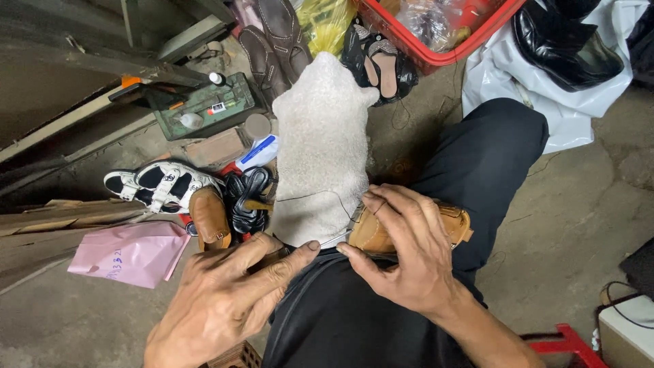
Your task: The person sits on the floor and sews a brown leather shoe using a needle and thread. They repeatedly pull the thread through the shoe's upper part, adjusting the shoe's position on a white cloth as they work.
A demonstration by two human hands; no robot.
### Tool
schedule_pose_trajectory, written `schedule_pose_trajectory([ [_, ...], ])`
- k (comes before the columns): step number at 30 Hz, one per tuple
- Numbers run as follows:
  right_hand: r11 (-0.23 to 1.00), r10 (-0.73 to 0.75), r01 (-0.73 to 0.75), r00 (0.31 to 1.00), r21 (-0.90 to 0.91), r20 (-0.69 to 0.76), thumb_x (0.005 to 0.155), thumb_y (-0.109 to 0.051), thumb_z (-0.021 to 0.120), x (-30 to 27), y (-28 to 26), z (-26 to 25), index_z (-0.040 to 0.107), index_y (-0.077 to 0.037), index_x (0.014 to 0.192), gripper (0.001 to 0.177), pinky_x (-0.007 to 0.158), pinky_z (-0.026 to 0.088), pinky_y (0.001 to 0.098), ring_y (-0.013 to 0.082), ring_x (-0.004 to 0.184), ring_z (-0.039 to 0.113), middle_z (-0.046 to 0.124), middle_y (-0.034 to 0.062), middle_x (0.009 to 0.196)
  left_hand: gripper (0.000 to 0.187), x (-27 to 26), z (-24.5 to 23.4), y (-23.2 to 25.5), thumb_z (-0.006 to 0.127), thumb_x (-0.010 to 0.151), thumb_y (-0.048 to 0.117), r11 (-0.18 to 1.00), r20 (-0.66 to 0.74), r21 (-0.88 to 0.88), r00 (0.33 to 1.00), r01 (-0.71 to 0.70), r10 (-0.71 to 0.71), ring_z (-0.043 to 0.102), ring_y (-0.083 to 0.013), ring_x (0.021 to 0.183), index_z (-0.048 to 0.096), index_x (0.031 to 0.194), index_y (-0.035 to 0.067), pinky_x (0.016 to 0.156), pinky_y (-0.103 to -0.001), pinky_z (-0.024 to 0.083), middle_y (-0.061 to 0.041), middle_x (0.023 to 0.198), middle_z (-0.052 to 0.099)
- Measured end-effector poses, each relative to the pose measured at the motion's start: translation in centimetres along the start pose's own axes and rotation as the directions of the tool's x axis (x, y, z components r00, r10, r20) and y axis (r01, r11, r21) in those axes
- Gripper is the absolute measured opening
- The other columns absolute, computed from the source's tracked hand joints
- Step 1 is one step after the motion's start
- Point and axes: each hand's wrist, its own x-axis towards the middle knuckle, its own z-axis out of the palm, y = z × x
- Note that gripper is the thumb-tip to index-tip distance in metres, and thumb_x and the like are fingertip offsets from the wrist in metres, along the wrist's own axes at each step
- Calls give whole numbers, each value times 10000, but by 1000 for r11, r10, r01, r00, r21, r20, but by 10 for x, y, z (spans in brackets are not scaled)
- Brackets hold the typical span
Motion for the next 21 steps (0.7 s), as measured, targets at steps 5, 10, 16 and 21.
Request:
schedule_pose_trajectory([
  [5,1000,-17,17,1000,-17,17,909,-395,808,3,0,11,619,-1,1289,579,1048,522,444,333,1198,626,656,147,1260,385,-2,0,-6,620,964,151,1000,12,8,1000,27,-27,611,-224,591,680,1340,213,452,-382,473,-26,1021,593],
  [10,991,-75,83,994,-106,78,967,-449,712,11,10,55,649,-51,1316,534,977,483,444,303,1181,623,662,109,1293,376,0,14,-38,635,940,259,971,168,90,958,219,-232,630,-265,499,680,1312,285,295,-456,466,20,903,617],
  [16,961,-106,138,984,-240,142,983,-433,652,15,11,77,652,-57,1308,497,913,475,431,281,1143,601,653,91,1249,323,-1,21,-66,519,996,335,883,388,-129,843,451,-373,666,-158,1181,770,1189,272,600,-467,499,15,1186,737],
  [21,974,-67,106,979,-200,190,988,-424,657,19,8,74,624,-58,1334,505,934,477,443,293,1164,587,621,103,1265,398,-5,23,-68,505,972,363,873,413,-80,813,481,-410,718,-203,908,700,1317,395,500,-457,490,85,1194,679],
])
